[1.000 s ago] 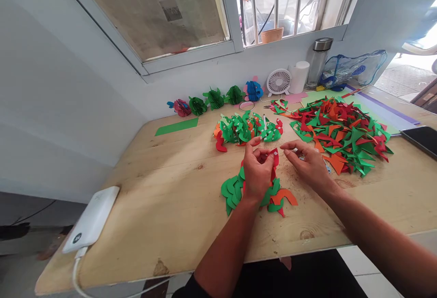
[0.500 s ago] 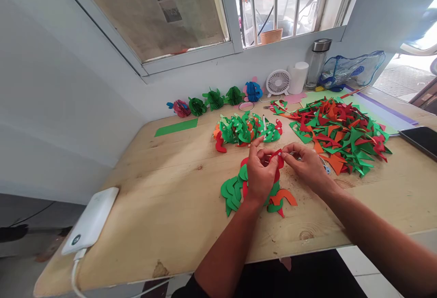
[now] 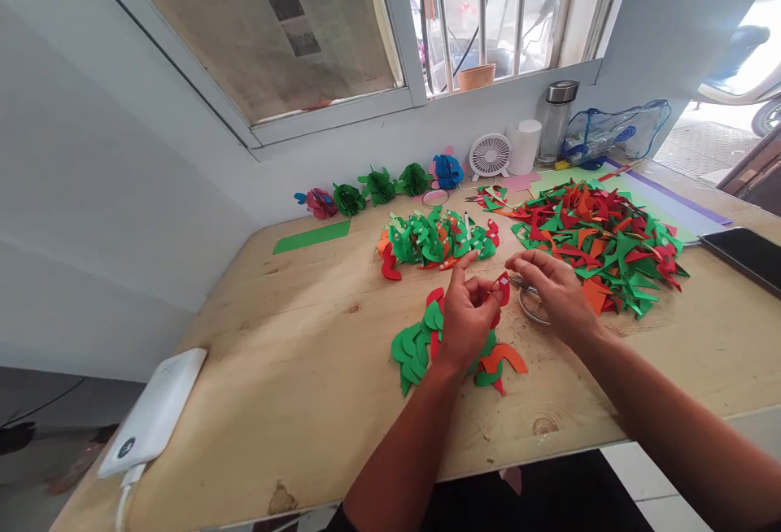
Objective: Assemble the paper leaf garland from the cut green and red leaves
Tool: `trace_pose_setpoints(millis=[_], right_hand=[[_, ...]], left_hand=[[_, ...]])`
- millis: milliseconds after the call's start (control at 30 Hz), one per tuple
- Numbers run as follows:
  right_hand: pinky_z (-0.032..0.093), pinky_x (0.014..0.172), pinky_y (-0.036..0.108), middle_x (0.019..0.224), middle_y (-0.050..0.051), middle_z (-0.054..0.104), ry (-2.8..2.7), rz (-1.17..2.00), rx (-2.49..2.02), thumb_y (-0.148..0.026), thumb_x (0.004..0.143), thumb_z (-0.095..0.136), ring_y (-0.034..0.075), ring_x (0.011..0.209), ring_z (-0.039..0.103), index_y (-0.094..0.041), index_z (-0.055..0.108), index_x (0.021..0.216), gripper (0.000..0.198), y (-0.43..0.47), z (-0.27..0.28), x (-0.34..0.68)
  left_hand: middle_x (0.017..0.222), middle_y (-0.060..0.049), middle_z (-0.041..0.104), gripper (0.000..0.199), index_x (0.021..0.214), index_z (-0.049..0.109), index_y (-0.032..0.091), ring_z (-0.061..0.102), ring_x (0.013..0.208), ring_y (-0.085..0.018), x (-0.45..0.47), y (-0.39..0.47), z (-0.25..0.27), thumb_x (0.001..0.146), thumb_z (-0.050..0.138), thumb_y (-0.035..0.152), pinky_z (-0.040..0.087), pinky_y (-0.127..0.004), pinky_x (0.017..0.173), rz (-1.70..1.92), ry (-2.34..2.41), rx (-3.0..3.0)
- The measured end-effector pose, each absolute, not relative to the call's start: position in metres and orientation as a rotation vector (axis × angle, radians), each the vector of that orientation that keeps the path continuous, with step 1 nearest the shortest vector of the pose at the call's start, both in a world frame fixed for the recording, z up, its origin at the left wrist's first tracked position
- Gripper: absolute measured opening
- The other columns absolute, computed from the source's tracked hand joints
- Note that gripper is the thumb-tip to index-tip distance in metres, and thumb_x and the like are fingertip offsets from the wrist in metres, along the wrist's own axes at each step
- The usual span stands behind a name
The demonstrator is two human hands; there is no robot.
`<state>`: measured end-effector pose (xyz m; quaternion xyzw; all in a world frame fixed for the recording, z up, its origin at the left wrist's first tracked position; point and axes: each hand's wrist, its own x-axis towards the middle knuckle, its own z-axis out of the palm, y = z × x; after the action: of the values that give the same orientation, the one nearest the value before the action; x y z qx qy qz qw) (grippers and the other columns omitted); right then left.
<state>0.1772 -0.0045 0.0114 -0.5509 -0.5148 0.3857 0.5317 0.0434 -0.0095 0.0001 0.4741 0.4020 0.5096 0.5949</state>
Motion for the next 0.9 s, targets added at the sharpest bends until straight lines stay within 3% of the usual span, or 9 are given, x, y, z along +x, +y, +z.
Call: trace_pose_setpoints(millis=[367,900], right_hand=[[0.041,0.067,0.027,0.077,0.001,0.061,-1.098,1.113,-1.192,-0.042,0.07,0.066,0.014,0.07,0.052,-0.019,0.066,0.078,0.025,-0.0025,0.0107,0.1818],[0.04,0.062,0.027,0.073,0.001,0.058,-1.096,1.085,-1.184,-0.044,0.067,0.07,0.013,0.065,0.049,-0.018,0.06,0.071,0.028,-0.0027,0.0095,0.1816]], left_hand=[[0.07,0.002,0.06,0.06,0.128,0.046,0.022,0.048,0.055,-0.007,0.0444,-0.0105,-0.0033,0.072,0.068,0.022,0.037,-0.018,0.05,1.029,0.813,1.223],[0.07,0.001,0.061,0.054,0.123,0.052,0.021,0.049,0.054,-0.007,0.0449,-0.0102,-0.0046,0.071,0.065,0.019,0.038,-0.019,0.051,1.021,0.83,1.302]])
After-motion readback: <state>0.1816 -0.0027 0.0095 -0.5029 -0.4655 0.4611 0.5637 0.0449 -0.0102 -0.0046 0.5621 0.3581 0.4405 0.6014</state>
